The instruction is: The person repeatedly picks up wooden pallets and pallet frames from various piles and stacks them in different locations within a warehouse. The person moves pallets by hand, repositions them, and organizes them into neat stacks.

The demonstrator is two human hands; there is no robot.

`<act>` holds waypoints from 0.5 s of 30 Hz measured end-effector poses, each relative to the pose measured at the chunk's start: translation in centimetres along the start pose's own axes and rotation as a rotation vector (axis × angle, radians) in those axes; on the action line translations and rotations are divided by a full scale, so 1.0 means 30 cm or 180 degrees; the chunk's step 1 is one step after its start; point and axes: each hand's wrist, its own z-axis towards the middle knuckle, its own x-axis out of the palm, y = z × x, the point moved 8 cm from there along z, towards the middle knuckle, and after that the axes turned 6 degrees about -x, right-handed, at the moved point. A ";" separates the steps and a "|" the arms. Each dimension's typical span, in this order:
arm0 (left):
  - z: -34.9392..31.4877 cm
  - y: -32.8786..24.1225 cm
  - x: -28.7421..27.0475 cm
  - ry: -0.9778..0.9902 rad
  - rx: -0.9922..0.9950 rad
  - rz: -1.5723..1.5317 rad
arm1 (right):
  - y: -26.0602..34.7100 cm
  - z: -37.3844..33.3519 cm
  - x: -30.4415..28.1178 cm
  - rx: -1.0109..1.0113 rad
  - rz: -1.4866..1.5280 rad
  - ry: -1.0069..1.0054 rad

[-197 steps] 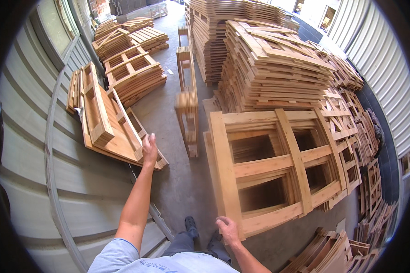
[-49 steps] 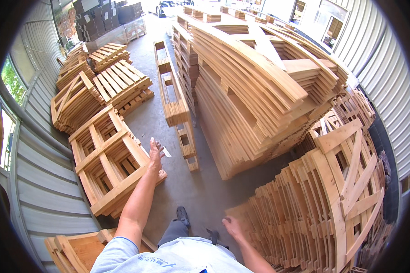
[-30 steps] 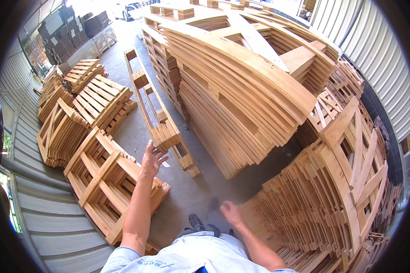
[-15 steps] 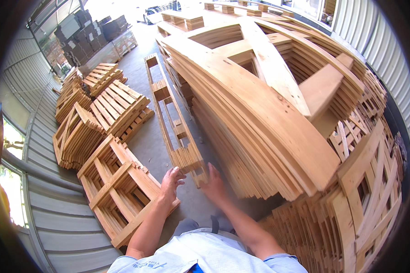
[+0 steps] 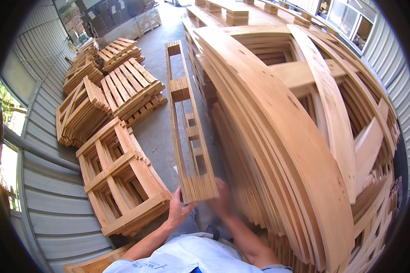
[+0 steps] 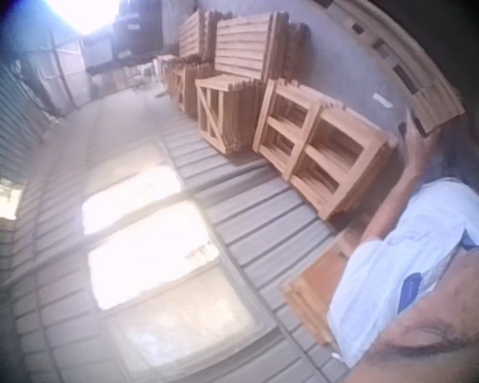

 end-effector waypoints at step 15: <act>0.484 -0.353 -0.494 -0.0579 0.0763 0.0139 | 0.080 0.585 0.268 0.0323 0.0148 0.0271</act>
